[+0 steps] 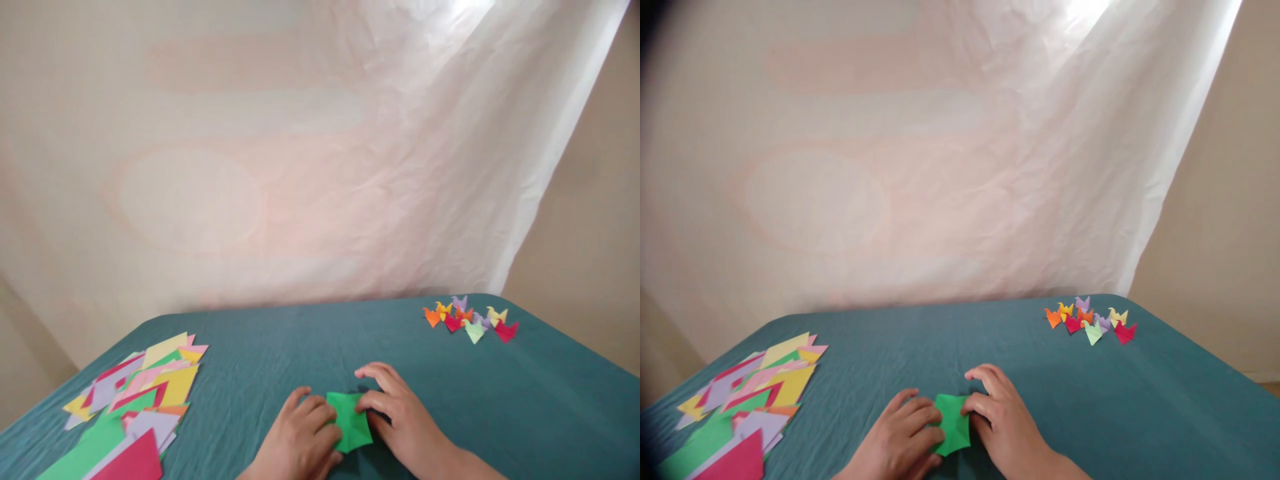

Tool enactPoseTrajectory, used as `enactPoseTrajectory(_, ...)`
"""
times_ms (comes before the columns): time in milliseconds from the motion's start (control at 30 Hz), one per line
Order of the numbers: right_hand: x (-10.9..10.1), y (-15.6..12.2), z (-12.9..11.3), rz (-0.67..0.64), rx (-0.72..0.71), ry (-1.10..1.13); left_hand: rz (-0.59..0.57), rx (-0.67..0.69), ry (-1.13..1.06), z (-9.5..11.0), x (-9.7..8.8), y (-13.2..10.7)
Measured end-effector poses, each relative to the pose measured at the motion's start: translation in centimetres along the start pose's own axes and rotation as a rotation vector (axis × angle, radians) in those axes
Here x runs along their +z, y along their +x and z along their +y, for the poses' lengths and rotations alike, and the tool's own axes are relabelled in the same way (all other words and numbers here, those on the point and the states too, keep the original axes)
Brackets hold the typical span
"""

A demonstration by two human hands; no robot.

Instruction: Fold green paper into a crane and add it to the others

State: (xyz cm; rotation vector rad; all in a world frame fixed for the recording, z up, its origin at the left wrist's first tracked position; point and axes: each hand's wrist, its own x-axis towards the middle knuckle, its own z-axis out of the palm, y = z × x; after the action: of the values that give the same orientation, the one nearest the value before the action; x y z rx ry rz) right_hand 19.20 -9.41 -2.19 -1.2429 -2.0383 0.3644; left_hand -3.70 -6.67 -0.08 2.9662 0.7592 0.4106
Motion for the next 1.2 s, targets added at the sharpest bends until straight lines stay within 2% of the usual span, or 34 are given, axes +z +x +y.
enactPoseTrajectory(100,-0.1,-0.3,-0.7,-0.025,-0.078,-0.036,0.057,-0.064,0.020,-0.2,-0.5,-0.3)
enactPoseTrajectory(200,0.1,-0.3,-1.2,-0.050,-0.084,-0.033,0.051,-0.170,-0.078,0.2,-1.0,-0.2)
enactPoseTrajectory(367,1.1,0.3,-0.9,0.004,0.086,-0.051,0.073,-0.439,-0.156,0.4,-0.2,0.6)
enactPoseTrajectory(467,1.4,0.6,-0.3,0.032,0.158,-0.086,0.074,-0.511,-0.139,0.0,0.3,0.8)
enactPoseTrajectory(767,0.7,-0.2,0.1,0.011,0.149,-0.028,0.119,-0.540,-0.280,-0.6,-0.1,-0.1)
enactPoseTrajectory(900,0.6,-0.1,-0.2,-0.019,0.142,0.023,0.111,-0.514,-0.331,-0.6,0.1,0.0)
enactPoseTrajectory(1000,0.8,0.0,-0.2,-0.020,0.131,0.079,0.149,-0.498,-0.403,-0.7,0.3,0.2)
enactPoseTrajectory(1200,1.5,-0.1,0.5,0.066,0.256,0.174,0.189,-0.579,-0.597,-0.5,0.4,0.5)
